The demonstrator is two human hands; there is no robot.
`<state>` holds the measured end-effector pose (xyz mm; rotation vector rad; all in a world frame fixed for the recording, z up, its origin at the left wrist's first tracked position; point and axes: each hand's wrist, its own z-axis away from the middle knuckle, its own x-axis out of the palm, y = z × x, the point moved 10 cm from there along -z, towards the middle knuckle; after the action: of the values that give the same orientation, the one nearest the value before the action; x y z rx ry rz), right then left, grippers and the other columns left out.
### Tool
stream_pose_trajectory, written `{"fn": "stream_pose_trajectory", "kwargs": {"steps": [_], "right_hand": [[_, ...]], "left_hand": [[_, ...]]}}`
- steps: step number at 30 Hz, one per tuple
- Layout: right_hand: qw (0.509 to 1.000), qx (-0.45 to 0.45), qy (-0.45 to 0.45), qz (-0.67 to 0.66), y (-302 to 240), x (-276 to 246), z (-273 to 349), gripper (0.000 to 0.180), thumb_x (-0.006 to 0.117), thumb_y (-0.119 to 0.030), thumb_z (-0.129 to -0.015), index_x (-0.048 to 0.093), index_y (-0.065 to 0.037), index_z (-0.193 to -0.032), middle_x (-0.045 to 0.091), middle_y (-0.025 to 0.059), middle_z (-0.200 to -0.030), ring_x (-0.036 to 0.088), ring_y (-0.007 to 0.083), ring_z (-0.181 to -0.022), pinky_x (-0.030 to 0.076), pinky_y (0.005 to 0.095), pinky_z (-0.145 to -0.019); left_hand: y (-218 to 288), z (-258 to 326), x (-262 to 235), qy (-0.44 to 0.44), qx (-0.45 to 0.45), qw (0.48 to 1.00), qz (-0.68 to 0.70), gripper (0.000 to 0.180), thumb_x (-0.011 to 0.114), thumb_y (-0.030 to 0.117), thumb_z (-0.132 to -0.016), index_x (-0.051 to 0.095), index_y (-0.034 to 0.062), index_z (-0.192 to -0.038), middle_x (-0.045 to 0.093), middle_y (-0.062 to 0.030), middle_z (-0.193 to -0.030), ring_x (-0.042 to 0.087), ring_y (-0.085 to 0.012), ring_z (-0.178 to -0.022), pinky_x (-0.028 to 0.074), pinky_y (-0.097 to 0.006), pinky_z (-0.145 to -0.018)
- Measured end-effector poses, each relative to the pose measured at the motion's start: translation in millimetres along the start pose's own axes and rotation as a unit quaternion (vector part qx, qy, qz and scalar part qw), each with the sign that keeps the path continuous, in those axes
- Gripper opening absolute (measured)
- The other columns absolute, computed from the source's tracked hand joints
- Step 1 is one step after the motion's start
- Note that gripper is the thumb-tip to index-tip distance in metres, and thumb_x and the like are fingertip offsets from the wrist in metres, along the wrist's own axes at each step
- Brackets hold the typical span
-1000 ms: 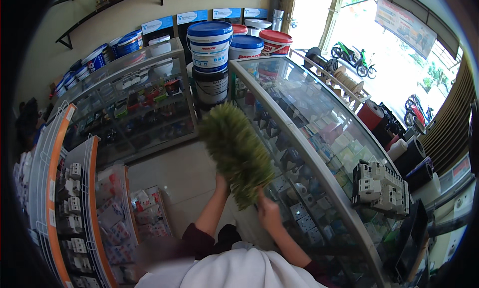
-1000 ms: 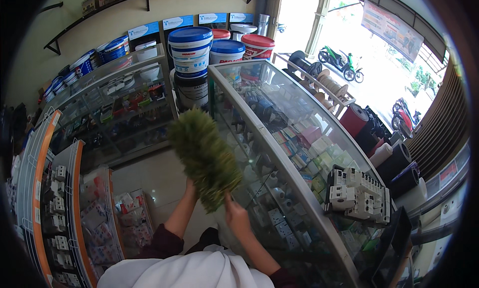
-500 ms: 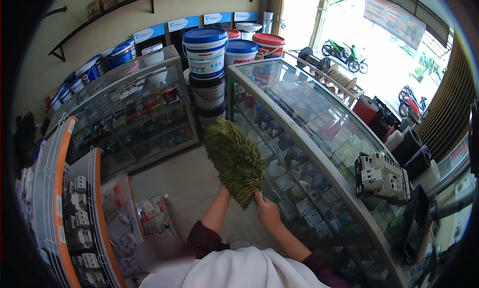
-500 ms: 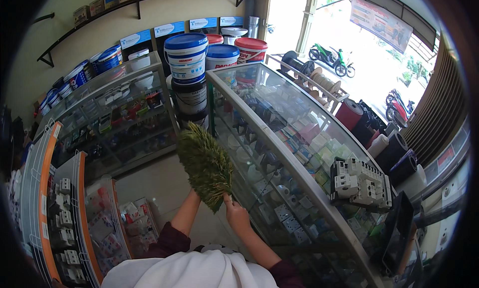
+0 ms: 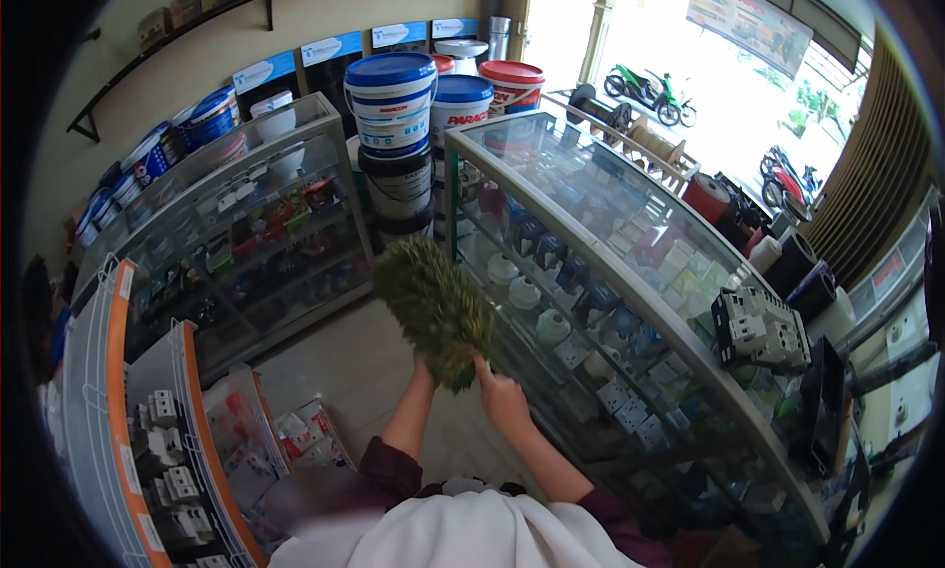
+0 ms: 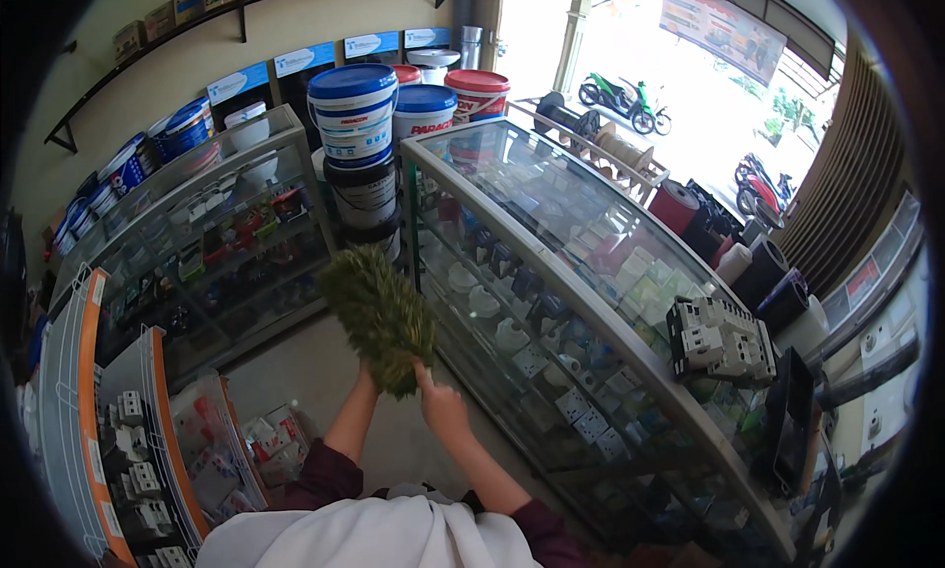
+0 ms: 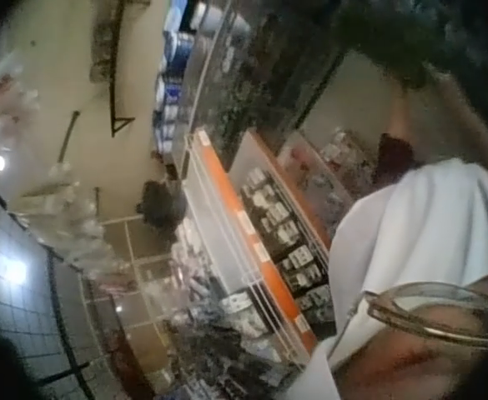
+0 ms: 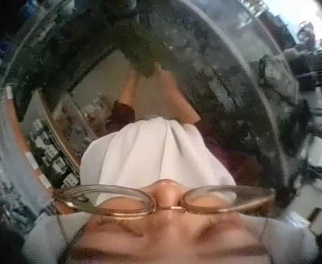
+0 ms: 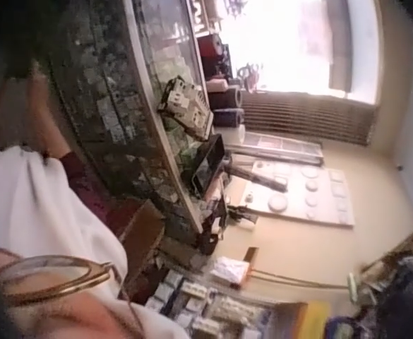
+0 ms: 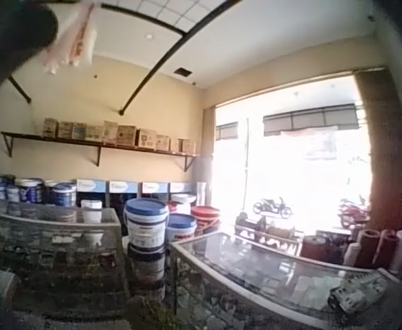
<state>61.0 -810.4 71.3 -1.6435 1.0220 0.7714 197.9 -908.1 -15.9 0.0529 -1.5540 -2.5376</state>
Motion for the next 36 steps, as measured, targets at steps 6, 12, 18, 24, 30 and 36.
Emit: {"fn": "stream_pose_trajectory", "kwargs": {"steps": [6,12,18,24,30,36], "right_hand": [[0.985,0.046,0.064,-0.155,10.0,-31.9,5.1,0.053,0.048,-0.004,-0.08,0.037,-0.015,-0.131,0.055,0.0196,-0.065,0.057,0.0368,-0.06,0.045,0.0448,-0.055],[0.998,0.038,0.044,-0.038,7.2,0.5,15.3,0.05,0.048,-0.004,-0.082,0.038,-0.009,-0.13,0.053,0.0249,-0.069,0.053,0.0389,-0.057,0.043,0.0321,-0.05],[0.973,0.108,0.117,-0.17,15.8,-40.4,31.0,0.046,0.05,0.0,-0.08,0.044,-0.007,-0.126,0.049,0.0272,-0.07,0.053,0.0404,-0.061,0.042,0.0336,-0.05],[0.963,0.124,0.179,-0.158,58.1,1.6,48.7,0.039,0.049,-0.012,-0.087,0.043,-0.009,-0.125,0.054,0.015,-0.067,0.049,0.0281,-0.046,0.04,0.0298,-0.046],[0.575,0.401,0.007,-0.713,19.8,-2.8,38.9,0.012,0.049,-0.028,-0.09,0.042,-0.02,-0.093,0.039,-0.0044,-0.063,0.027,0.0039,-0.039,0.017,0.0193,-0.033],[0.551,0.366,0.005,-0.751,-6.6,3.2,39.9,0.013,0.052,-0.021,-0.087,0.04,-0.017,-0.088,0.037,-0.0049,-0.064,0.024,0.0031,-0.039,0.014,0.0184,-0.034]], "left_hand": [[-19.2,-25.4,-23.1,-0.054,-0.044,0.998,0.008,0.047,0.032,0.046,-0.092,0.05,0.0097,-0.115,0.059,-0.0037,-0.089,0.056,-0.0167,-0.074,0.043,-0.031,-0.061],[-20.8,-2.3,34.2,-0.252,-0.002,0.965,0.074,0.047,0.034,0.045,-0.092,0.051,0.0079,-0.114,0.058,-0.0056,-0.098,0.054,-0.0179,-0.089,0.044,-0.03,-0.07],[-26.5,-7.2,16.7,-0.205,-0.07,0.975,-0.048,0.049,0.036,0.049,-0.09,0.054,0.0083,-0.111,0.059,-0.005,-0.094,0.055,-0.0163,-0.082,0.044,-0.03,-0.069],[-7.6,55.0,66.4,-0.279,-0.015,0.96,-0.015,0.044,0.035,0.043,-0.094,0.056,0.0054,-0.102,0.058,-0.0026,-0.084,0.053,-0.0095,-0.076,0.044,-0.027,-0.067],[9.9,55.5,54.8,-0.228,0.114,0.967,0.012,0.048,0.033,0.045,-0.094,0.054,0.0036,-0.106,0.057,-0.0033,-0.087,0.053,-0.0116,-0.079,0.042,-0.026,-0.071],[37.7,73.8,52.6,-0.175,0.242,0.953,-0.045,0.045,0.031,0.039,-0.095,0.054,0.0003,-0.096,0.057,-0.0066,-0.081,0.052,-0.0131,-0.074,0.042,-0.026,-0.068]]}}
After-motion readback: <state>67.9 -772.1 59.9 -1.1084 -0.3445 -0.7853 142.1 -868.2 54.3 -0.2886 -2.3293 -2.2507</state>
